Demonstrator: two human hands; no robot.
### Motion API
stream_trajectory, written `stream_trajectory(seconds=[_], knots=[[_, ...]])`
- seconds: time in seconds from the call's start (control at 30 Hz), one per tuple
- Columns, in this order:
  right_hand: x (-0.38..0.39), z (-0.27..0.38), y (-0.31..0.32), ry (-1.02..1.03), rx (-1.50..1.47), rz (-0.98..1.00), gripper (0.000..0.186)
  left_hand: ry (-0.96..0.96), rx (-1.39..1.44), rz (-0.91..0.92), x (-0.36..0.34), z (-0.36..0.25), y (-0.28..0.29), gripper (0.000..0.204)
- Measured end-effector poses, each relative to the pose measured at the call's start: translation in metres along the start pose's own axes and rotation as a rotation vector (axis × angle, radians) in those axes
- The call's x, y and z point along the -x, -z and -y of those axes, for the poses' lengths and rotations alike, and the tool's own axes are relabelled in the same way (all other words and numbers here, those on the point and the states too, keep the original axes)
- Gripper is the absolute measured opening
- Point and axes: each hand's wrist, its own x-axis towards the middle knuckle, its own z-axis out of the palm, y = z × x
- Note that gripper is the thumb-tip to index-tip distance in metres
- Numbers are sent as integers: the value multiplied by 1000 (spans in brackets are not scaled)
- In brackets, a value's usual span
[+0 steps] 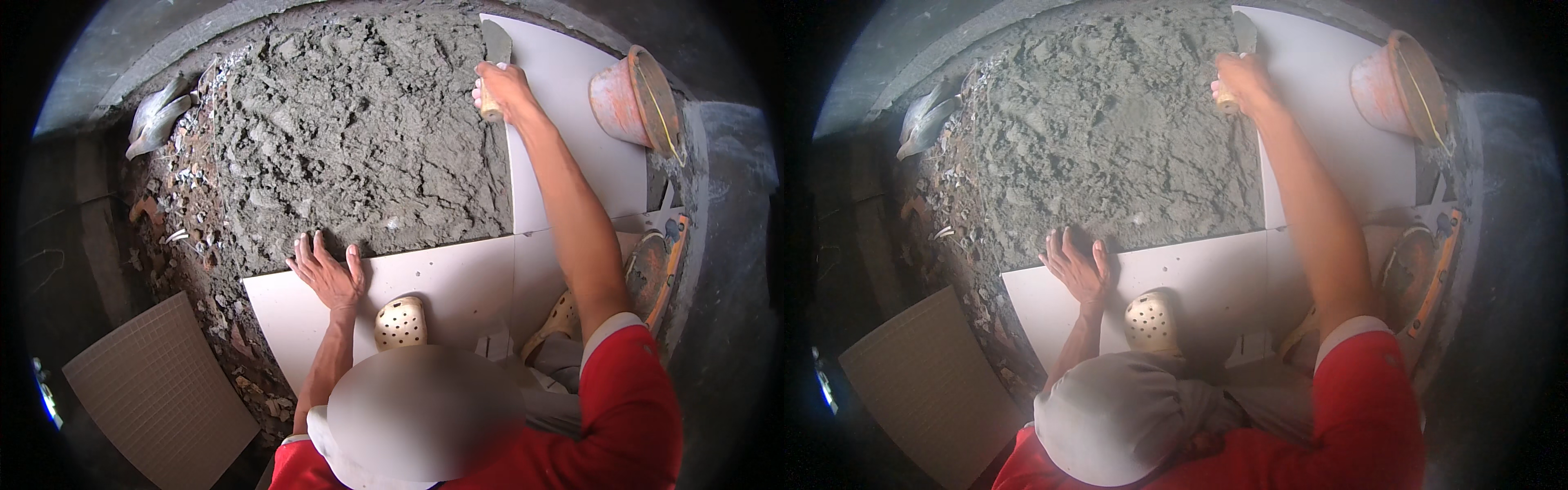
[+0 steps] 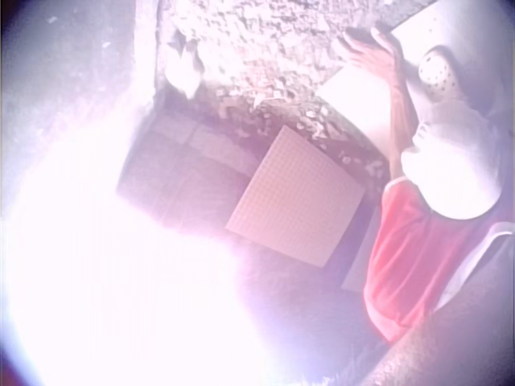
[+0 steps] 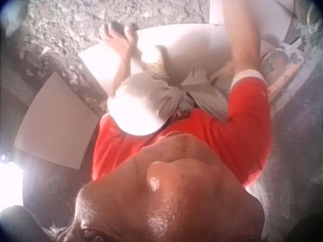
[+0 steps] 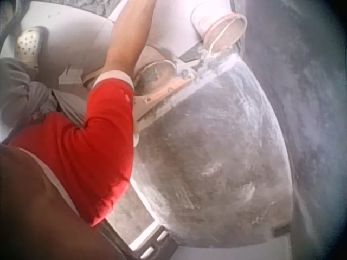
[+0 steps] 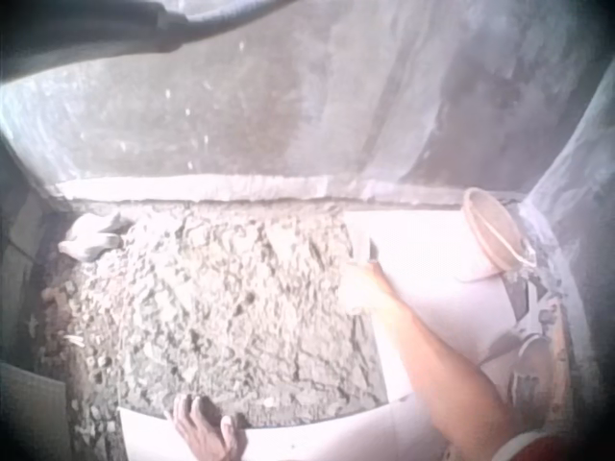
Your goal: The person scoops cement from a bucket and spreads it on the floor using a trowel. The person repeatedly scoops and spreads the cement to cover the floor area.
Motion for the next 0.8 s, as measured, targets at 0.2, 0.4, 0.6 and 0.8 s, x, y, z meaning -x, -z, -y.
stream_trajectory(seconds=[0.2, 0.4, 0.6, 0.8], knots=[[22, -13, -16, -1, 460, -14, 47, 9, 11, 8, 0, -1, 2, 72], [70, -12, 29, 431, 1080, -39, 45, 16, 7, 7, 0, -1, 1, 72], [10, 17, 31, 818, 1342, 120, 38, -16, -2, 7, 1, 1, 1, 71], [56, -30, 91, 766, 1473, 246, 45, 5, -30, 7, 1, 1, -2, 72]])
